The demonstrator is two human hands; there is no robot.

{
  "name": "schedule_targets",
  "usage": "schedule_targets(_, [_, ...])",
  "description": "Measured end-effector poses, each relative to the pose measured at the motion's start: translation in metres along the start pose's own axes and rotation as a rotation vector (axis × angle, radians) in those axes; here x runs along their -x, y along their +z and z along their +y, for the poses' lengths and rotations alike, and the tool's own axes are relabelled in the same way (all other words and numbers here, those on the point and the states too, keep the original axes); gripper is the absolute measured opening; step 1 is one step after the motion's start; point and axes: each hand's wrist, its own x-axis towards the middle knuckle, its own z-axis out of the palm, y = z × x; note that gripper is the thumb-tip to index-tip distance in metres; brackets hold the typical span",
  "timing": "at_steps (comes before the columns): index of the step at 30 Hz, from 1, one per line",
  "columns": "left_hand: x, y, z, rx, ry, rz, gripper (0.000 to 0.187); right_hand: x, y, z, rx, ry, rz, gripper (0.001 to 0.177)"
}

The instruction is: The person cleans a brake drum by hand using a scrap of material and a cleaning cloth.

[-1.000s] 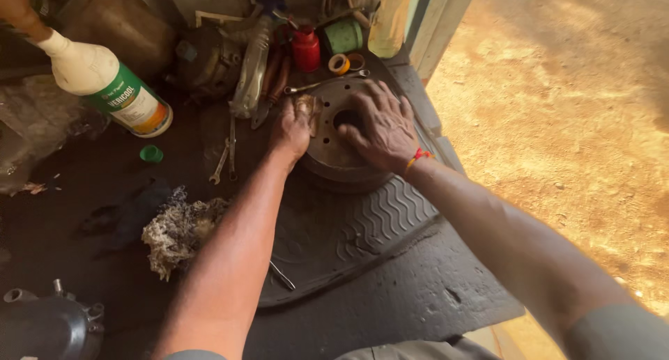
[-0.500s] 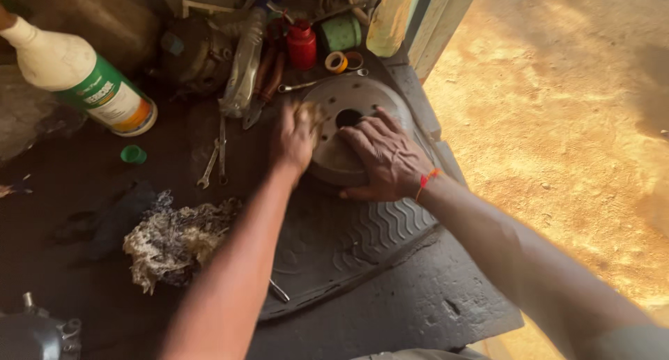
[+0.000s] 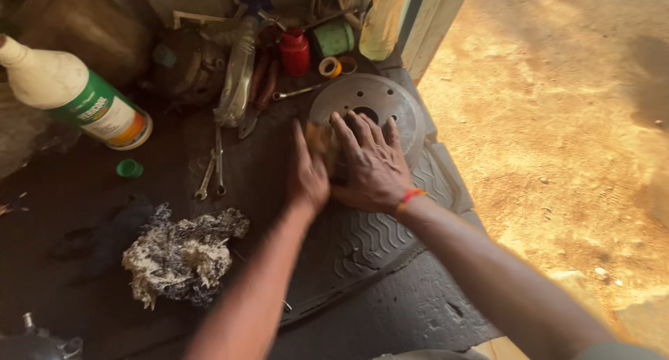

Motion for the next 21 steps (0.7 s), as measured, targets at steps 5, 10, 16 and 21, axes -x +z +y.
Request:
schedule_targets(5, [0.032,0.012,0.025,-0.078,-0.107,0.056,0.075,-0.014,-0.017,0.078,-0.514,-0.219,0.156,0.075])
schedule_targets(10, [-0.036,0.033,-0.009,-0.424,-0.055,0.197,0.069,-0.052,0.009,0.107,-0.218,0.134,0.202,0.069])
schedule_targets(16, [-0.149,0.019,-0.045,-0.312,-0.260,-0.292,0.050,-0.053,0.019,0.122,-0.613,0.372,0.424,0.075])
schedule_targets(21, [-0.096,0.016,-0.031,-0.253,-0.211,-0.193,0.062,-0.049,0.016,0.118,-0.515,0.425,0.421,0.073])
